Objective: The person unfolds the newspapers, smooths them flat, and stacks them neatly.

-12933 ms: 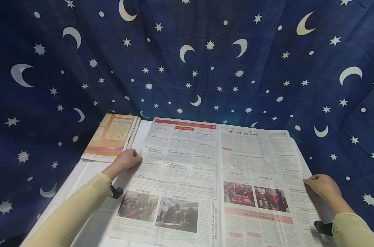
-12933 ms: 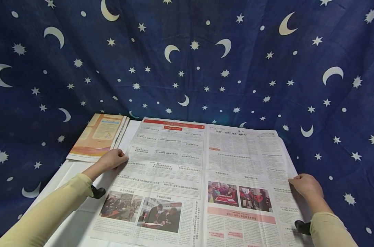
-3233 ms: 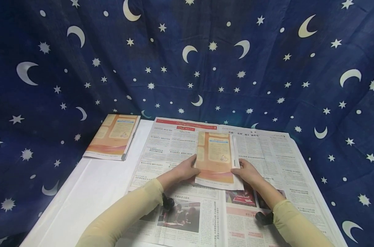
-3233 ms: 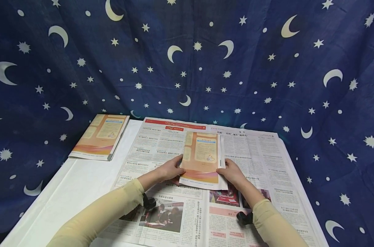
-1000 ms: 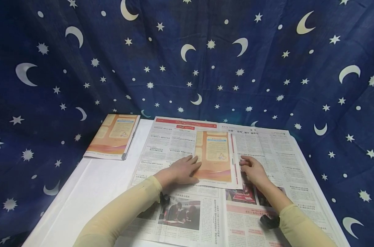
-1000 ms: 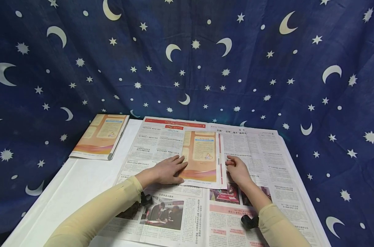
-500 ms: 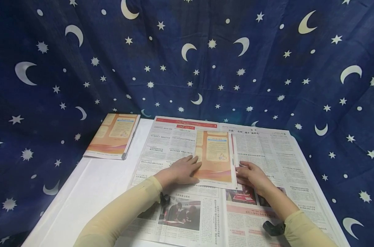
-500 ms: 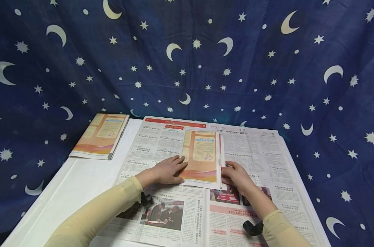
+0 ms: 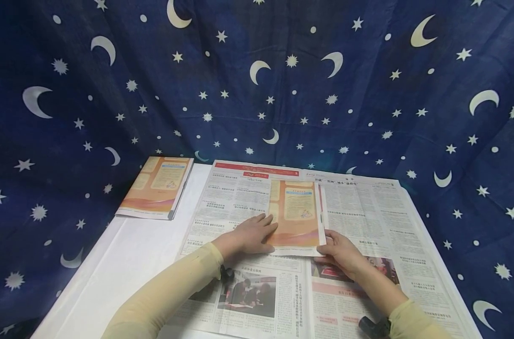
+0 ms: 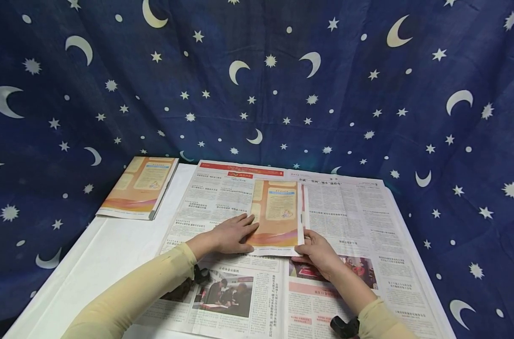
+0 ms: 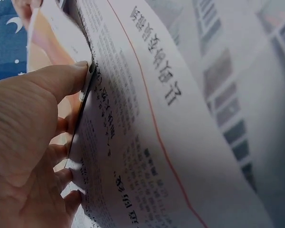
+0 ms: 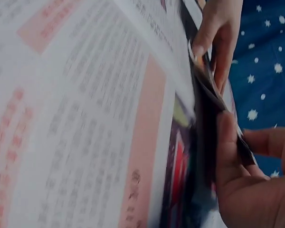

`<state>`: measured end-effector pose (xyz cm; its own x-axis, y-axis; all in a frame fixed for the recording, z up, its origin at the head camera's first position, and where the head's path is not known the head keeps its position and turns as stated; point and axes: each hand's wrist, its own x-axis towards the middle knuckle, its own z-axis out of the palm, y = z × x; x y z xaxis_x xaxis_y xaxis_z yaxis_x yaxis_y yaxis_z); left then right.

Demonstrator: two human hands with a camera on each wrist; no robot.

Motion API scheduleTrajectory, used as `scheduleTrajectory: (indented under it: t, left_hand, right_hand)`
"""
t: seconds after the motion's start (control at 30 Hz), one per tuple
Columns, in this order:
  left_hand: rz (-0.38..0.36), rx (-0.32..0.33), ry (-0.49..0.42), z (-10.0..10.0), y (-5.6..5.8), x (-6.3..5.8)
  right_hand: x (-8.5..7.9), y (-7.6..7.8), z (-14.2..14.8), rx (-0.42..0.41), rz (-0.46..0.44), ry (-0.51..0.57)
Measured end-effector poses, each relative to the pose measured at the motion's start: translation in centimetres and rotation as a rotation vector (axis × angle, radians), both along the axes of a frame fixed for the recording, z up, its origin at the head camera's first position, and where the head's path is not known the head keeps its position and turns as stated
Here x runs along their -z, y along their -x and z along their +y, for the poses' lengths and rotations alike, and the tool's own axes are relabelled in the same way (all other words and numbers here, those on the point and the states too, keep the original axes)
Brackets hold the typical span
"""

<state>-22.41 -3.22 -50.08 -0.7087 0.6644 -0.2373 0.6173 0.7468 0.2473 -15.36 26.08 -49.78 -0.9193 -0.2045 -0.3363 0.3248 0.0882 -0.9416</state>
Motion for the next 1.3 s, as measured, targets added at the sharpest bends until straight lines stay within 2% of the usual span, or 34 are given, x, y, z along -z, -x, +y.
scheduleTrajectory:
  t: [0.13, 0.27, 0.4, 0.53, 0.67, 0.77, 0.93, 1.1, 1.3]
  left_hand:
    - [-0.074, -0.036, -0.094, -0.1, 0.2, -0.2]
    - [-0.241, -0.11, -0.335, -0.2, 0.7, -1.0]
    - [-0.448, -0.203, -0.589, -0.4, 1.2, -3.1]
    - [-0.638, -0.305, -0.793, -0.9, 1.5, -5.8]
    - [-0.755, -0.398, -0.917, -2.1, 1.7, -8.0]
    - [-0.79, -0.464, -0.948, -3.1, 2.0, -9.0]
    - [-0.806, -0.536, -0.96, -4.9, 2.5, -9.4]
    - [-0.816, -0.594, -0.964, -6.4, 3.0, -9.2]
    - [-0.78, -0.657, -0.95, -8.0, 3.9, -8.3]
  right_hand:
    - [-1.1, -0.1, -1.2, 0.044, 0.083, -0.091]
    - [-2.4, 0.1, -2.5, 0.049, 0.165, -0.15]
    - [-3.6, 0.5, -4.2, 0.04, 0.246, -0.169]
    - [-4.8, 1.0, -6.3, 0.002, 0.327, -0.15]
    - [-5.6, 1.5, -8.7, -0.061, 0.386, -0.146]
    - [-5.8, 2.0, -10.3, -0.089, 0.387, -0.141]
    - [-5.6, 2.8, -12.9, -0.128, 0.327, -0.123]
    - [-4.8, 3.6, -15.1, -0.18, 0.269, -0.096]
    - [-4.1, 3.9, -17.1, -0.218, 0.272, -0.063]
